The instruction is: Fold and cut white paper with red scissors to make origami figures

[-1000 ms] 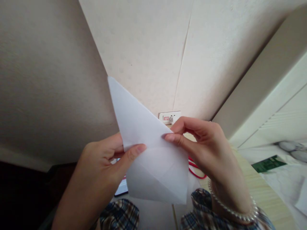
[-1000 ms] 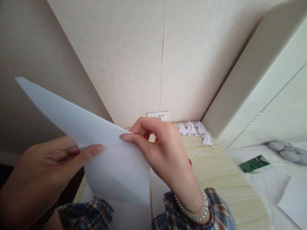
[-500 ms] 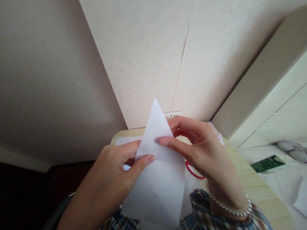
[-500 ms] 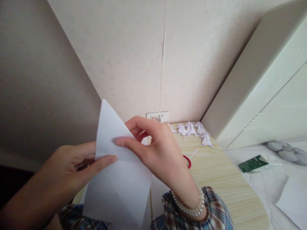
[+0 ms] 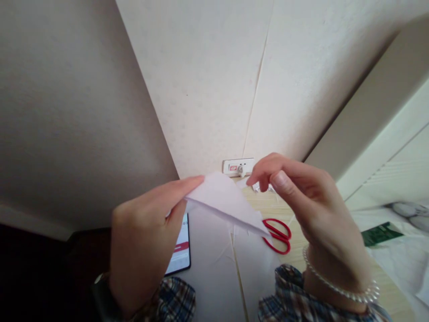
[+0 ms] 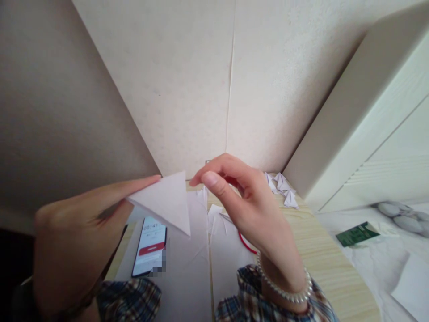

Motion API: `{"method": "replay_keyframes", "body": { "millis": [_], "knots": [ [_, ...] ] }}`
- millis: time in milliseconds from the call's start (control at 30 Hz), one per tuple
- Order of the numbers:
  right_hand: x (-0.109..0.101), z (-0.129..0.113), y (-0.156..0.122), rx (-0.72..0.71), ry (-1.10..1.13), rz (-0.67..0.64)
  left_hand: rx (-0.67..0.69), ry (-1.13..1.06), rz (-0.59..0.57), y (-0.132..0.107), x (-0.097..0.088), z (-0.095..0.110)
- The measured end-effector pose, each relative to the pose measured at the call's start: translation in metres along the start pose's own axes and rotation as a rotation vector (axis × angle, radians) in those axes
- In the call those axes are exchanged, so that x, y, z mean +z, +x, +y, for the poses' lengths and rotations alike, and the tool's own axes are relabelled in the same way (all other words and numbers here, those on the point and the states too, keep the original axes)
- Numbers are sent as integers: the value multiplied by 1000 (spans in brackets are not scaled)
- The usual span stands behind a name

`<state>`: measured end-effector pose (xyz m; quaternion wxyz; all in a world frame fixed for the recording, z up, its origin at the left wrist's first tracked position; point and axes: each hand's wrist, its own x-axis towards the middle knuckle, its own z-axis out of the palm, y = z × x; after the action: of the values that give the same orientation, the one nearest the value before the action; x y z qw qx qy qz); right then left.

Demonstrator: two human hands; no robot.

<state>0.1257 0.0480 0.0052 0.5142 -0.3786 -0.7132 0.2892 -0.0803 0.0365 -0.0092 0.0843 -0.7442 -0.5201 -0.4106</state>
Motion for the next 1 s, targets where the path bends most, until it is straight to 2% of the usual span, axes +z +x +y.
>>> {"method": "replay_keyframes", "body": {
  "millis": [133, 233, 333, 433, 467, 567, 633, 733, 800, 1000],
  "knots": [
    [5, 2, 2, 116, 83, -216, 133, 55, 185, -5, -2, -4],
    [18, 2, 4, 203, 254, -279, 190, 24, 207, -6, -2, -2],
    [25, 3, 4, 276, 329, -182, 222, 38, 136, -5, -3, 0],
    [20, 6, 4, 241, 184, -109, 253, 32, 81, -2, -3, -4],
    [17, 7, 4, 221, 101, -105, 248, 46, 2, -1, -3, -6],
    [10, 10, 5, 136, -160, -181, 291, 17, -200, 0, -4, -12],
    [10, 10, 5, 73, -273, -269, 306, -7, -219, 0, -4, -12],
    [13, 9, 4, -14, -329, -352, 252, 13, -138, 2, -3, -7],
    [13, 9, 3, -57, -349, -376, 188, 24, -128, 3, -3, -4],
    [6, 12, 2, -94, -414, -338, -29, -142, -115, 5, -6, -6]
  ]
}}
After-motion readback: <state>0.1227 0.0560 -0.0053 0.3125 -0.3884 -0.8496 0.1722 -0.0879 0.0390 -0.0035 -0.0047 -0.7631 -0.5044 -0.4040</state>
